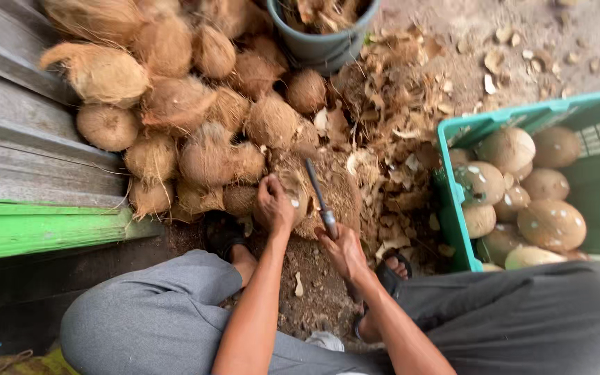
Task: The person sits on the ground and uses a machete to trim the fibrous husk off coconuts one at a time, rotating each coconut to cut away the outer husk, then places the trimmed coconut into a green plastic crate beside them.
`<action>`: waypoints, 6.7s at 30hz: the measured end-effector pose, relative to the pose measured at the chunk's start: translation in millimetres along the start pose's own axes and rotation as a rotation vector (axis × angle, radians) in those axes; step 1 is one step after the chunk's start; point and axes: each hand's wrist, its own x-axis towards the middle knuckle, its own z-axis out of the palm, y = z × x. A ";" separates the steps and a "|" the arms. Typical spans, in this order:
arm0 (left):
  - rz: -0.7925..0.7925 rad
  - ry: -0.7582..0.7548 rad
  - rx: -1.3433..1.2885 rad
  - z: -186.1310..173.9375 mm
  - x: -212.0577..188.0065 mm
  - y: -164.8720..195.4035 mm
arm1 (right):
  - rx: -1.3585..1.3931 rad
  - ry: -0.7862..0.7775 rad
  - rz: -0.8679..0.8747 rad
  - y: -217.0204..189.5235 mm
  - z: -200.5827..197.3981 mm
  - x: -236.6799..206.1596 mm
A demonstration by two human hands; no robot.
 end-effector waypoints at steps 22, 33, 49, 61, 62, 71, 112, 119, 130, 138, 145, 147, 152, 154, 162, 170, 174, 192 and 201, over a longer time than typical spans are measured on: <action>-0.051 -0.026 0.085 -1.7 16.8 -13.9 | 0.124 0.156 -0.167 6.4 -22.3 -7.3; -0.158 -0.001 0.376 14.9 11.0 5.5 | 0.037 0.064 -0.134 13.3 -10.6 -10.4; 0.143 -0.077 0.147 2.8 17.7 -16.6 | -0.005 0.025 -0.129 10.6 -22.2 -9.9; 0.103 -0.095 0.183 -2.6 7.9 -13.0 | 0.049 0.008 -0.255 31.4 -8.7 10.5; 0.056 -0.141 0.159 -2.6 7.1 -14.9 | 0.111 0.014 -0.186 30.7 -12.3 6.7; 0.187 -0.077 0.344 -12.6 26.1 -27.8 | 0.070 -0.096 0.132 34.3 13.1 9.1; 0.106 0.058 0.233 -7.6 9.7 -36.2 | 0.066 -0.230 0.247 19.2 16.0 14.1; 0.094 0.073 0.328 -15.3 16.8 -29.7 | 0.130 -0.017 0.043 11.1 -5.8 10.6; 0.121 0.083 0.164 -14.4 15.8 -15.8 | 0.091 -0.177 0.187 46.3 39.7 18.5; -0.009 0.058 0.119 -6.8 16.7 -24.1 | 0.094 -0.003 0.063 14.4 -5.1 0.5; -0.065 0.181 0.197 -6.3 2.6 -29.3 | 0.452 -0.031 0.002 10.2 25.4 4.7; -0.186 0.161 0.218 -6.2 0.3 -32.1 | 0.173 -0.200 0.259 21.4 33.5 9.3; -0.092 0.107 0.239 -17.6 9.5 -30.6 | -0.012 -0.217 0.252 39.4 18.6 10.5; -0.027 0.025 0.251 -25.3 17.5 -25.0 | -0.074 -0.148 0.210 35.3 3.2 15.8; 0.072 0.032 0.089 -22.6 18.1 -22.1 | 0.149 0.299 0.108 26.1 -66.3 24.5; -0.454 -0.209 -0.518 -24.3 22.7 -7.6 | 0.073 0.089 0.088 25.6 -45.2 18.0; -0.498 -0.464 -0.799 -28.1 16.6 28.3 | -0.016 0.126 -0.038 21.6 -33.3 17.7; -0.392 -0.596 -0.935 -18.7 15.6 5.0 | -0.437 0.112 -0.233 33.8 -17.8 12.9; -0.402 -0.576 -0.917 -15.7 11.1 10.8 | -0.453 0.077 -0.212 36.4 -17.4 16.1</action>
